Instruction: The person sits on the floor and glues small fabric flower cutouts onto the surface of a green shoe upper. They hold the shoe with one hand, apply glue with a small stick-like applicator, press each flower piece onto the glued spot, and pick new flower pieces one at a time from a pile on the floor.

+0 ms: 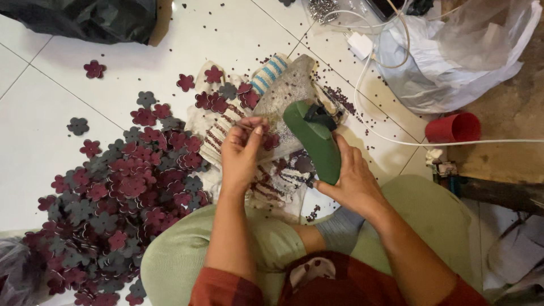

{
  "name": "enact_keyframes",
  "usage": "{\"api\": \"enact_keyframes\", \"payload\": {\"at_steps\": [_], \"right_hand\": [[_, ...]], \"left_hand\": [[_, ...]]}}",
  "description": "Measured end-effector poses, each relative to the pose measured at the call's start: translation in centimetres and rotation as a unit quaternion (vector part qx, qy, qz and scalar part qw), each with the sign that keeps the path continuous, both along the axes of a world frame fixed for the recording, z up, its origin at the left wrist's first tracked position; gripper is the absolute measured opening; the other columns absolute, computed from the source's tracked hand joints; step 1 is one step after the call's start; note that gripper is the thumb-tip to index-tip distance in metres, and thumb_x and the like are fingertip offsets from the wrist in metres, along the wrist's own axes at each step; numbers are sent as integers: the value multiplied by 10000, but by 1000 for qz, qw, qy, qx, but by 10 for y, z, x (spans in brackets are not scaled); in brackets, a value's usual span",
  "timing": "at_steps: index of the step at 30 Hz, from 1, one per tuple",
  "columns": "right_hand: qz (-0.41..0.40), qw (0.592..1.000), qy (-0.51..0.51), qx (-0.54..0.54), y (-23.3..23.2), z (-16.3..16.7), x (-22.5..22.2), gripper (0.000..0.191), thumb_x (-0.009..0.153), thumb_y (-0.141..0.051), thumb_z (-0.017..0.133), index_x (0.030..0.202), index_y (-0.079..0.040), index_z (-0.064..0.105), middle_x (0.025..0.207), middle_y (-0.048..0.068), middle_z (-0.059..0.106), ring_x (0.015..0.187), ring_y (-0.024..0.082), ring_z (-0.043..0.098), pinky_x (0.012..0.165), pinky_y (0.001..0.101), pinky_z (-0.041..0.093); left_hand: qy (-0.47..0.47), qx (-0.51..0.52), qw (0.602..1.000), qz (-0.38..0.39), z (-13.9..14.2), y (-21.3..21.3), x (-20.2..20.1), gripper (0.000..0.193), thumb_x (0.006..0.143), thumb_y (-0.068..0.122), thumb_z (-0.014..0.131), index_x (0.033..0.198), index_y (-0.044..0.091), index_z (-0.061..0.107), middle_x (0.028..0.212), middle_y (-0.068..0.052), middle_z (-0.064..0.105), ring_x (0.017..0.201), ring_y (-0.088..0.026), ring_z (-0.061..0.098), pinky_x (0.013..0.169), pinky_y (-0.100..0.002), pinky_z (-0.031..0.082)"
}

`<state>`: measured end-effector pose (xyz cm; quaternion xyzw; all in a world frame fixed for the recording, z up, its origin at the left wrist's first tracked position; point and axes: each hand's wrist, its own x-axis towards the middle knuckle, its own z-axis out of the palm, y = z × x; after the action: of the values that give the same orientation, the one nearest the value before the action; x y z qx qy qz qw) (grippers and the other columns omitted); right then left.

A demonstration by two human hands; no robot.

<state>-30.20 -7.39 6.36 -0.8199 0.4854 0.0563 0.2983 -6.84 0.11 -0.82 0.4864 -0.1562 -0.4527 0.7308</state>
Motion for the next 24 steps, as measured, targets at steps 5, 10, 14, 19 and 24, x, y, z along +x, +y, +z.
{"api": "enact_keyframes", "payload": {"at_steps": [5, 10, 14, 19, 24], "right_hand": [[6, 1000, -11, -13, 0, 1, 1, 1168, 671, -375, 851, 1585, -97, 178, 1324, 240, 457, 1253, 429, 472, 1074, 491, 389], [-7, 1000, 3, 2, 1, 3, 1, 1155, 681, -380, 845, 1589, -119, 181, 1320, 231, 461, 1251, 426, 481, 1061, 492, 400], [2, 1000, 1, -4, 1, 1, 0, 1164, 680, -390, 848, 1584, -106, 171, 1307, 239, 458, 1239, 434, 483, 1064, 494, 399], [-5, 1000, 11, 3, 0, 0, 0, 1174, 668, -384, 851, 1585, -116, 168, 1313, 231, 457, 1235, 430, 485, 1057, 493, 402], [-1, 1000, -5, -6, 1, 2, 0, 1166, 671, -380, 855, 1582, -112, 179, 1301, 230, 468, 1236, 427, 489, 1064, 490, 402]], "left_hand": [[-38, 47, 998, 5, -4, -3, -3, 168, 1039, 29, 574, 1180, -44, 629, 1145, -90, 725, 1037, -128, 685, 903, -279, 567], [-39, 93, 995, -10, -1, -1, -3, 226, 1042, 56, 562, 1243, -21, 629, 1086, -63, 729, 952, -101, 675, 854, -262, 572], [-75, 93, 993, -18, -3, 0, -3, 259, 1053, 60, 557, 1294, -11, 620, 1087, -50, 728, 986, -86, 664, 873, -240, 541], [-94, 107, 990, -14, -6, 0, -5, 242, 1049, 51, 562, 1271, -18, 632, 1074, -44, 731, 983, -87, 663, 873, -239, 540], [-185, 122, 975, -27, 6, 5, -11, 163, 1038, 58, 593, 1164, 23, 690, 1038, -55, 759, 897, -109, 717, 813, -268, 572]]}}
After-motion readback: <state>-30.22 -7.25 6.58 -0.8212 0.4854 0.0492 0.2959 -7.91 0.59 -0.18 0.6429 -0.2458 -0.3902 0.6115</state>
